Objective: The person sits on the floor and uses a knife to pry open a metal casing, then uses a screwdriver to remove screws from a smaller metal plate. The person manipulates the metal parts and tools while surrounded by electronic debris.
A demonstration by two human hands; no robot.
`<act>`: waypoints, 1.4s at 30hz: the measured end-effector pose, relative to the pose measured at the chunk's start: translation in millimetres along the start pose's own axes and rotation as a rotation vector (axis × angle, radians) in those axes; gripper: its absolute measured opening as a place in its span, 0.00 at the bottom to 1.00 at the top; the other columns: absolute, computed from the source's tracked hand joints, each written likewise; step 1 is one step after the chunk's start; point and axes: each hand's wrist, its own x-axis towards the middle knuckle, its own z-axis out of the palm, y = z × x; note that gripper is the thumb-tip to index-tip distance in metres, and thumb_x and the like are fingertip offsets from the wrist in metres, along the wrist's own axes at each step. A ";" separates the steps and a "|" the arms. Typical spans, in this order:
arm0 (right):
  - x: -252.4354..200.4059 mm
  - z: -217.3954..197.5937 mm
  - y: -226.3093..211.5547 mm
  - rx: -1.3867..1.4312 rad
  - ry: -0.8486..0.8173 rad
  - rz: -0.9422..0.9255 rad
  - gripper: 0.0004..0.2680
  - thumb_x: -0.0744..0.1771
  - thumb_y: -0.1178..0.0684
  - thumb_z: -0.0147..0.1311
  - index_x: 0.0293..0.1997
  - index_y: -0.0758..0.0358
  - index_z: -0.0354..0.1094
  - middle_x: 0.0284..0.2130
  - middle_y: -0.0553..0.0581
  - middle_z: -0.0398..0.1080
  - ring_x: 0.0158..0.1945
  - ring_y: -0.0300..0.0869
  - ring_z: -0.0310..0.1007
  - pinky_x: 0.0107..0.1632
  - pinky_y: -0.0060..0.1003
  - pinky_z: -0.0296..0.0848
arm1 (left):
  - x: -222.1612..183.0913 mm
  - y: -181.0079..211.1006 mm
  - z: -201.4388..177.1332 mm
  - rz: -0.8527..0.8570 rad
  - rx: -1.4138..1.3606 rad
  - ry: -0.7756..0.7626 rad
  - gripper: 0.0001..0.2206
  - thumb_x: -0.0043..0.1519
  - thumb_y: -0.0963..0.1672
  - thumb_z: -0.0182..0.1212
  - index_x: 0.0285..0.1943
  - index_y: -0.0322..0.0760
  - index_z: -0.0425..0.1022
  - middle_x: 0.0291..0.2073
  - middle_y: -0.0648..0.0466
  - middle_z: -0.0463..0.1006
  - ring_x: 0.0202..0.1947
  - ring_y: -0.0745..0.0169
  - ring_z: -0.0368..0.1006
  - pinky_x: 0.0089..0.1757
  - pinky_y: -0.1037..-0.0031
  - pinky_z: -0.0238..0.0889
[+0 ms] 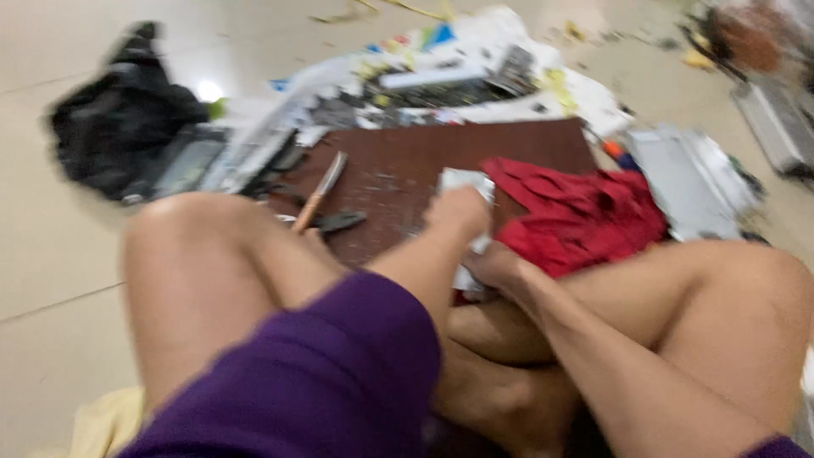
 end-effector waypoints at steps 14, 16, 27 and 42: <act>4.0 -15.2 0.3 -0.029 -0.086 0.266 0.28 0.68 0.28 0.51 0.60 0.70 0.71 0.42 0.67 0.79 0.42 0.54 0.81 0.48 0.52 0.80 | -79.7 -44.4 6.7 0.035 0.064 -0.103 0.25 0.68 0.48 0.46 0.74 0.33 0.66 0.49 0.30 0.80 0.52 0.21 0.77 0.45 0.33 0.73; 7.2 -17.6 3.1 0.095 -0.089 0.275 0.26 0.69 0.33 0.52 0.57 0.76 0.70 0.30 0.70 0.81 0.26 0.54 0.84 0.38 0.51 0.83 | -77.9 -39.8 3.1 0.041 0.052 -0.071 0.24 0.70 0.49 0.42 0.68 0.36 0.74 0.47 0.33 0.82 0.51 0.24 0.79 0.45 0.35 0.74; -12.9 -19.8 -35.6 0.071 -0.046 0.297 0.25 0.69 0.35 0.53 0.57 0.75 0.71 0.34 0.70 0.81 0.31 0.54 0.83 0.42 0.51 0.82 | -6.9 -6.6 19.3 0.067 0.149 0.035 0.12 0.64 0.39 0.54 0.48 0.24 0.83 0.38 0.34 0.84 0.47 0.30 0.81 0.40 0.35 0.72; -43.9 -30.1 -41.0 -0.002 -0.081 0.264 0.23 0.68 0.37 0.54 0.57 0.73 0.72 0.39 0.69 0.80 0.39 0.54 0.81 0.47 0.51 0.80 | -73.9 -11.5 6.0 0.009 0.200 -0.040 0.10 0.64 0.38 0.56 0.42 0.19 0.82 0.29 0.36 0.81 0.39 0.31 0.82 0.35 0.36 0.72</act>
